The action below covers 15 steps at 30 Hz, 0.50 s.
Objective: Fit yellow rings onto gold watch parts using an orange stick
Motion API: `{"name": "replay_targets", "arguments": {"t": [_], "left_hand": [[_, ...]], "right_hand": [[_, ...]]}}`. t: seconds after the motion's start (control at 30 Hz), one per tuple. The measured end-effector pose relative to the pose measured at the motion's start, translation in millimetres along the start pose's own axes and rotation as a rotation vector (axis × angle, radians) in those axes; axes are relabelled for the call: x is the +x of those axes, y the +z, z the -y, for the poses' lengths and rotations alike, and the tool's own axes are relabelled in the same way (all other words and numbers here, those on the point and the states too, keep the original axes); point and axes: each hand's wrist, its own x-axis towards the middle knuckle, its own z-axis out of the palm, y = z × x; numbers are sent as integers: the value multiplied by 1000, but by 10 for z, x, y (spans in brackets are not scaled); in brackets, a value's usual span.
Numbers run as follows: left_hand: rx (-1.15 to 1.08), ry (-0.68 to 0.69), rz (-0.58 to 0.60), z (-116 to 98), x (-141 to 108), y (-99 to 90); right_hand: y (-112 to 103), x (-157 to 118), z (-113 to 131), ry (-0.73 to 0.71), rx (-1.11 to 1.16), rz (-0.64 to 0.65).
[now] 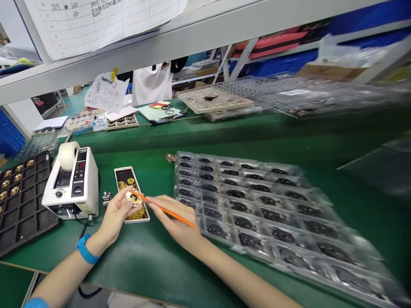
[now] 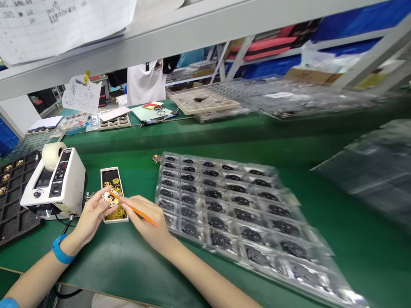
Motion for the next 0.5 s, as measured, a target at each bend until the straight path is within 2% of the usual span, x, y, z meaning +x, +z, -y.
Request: {"name": "replay_targets", "arguments": {"t": [0.07, 0.2, 0.27, 0.37, 0.5], "left_hand": [[-21, 7, -3, 12, -6, 6], [-53, -9, -1, 6, 9, -5], [-58, -34, -10, 3, 28, -19], [-59, -63, -49, 6, 50, -36], [-6, -73, -86, 6, 48, -36]], "right_hand": [[29, -41, -31, -95, -35, 46], [9, -88, -124, -395, -233, 207], [-22, -88, -152, -476, -336, 275], [-60, -67, -145, -470, -360, 324], [-90, -26, -80, -273, -221, 156]]}}
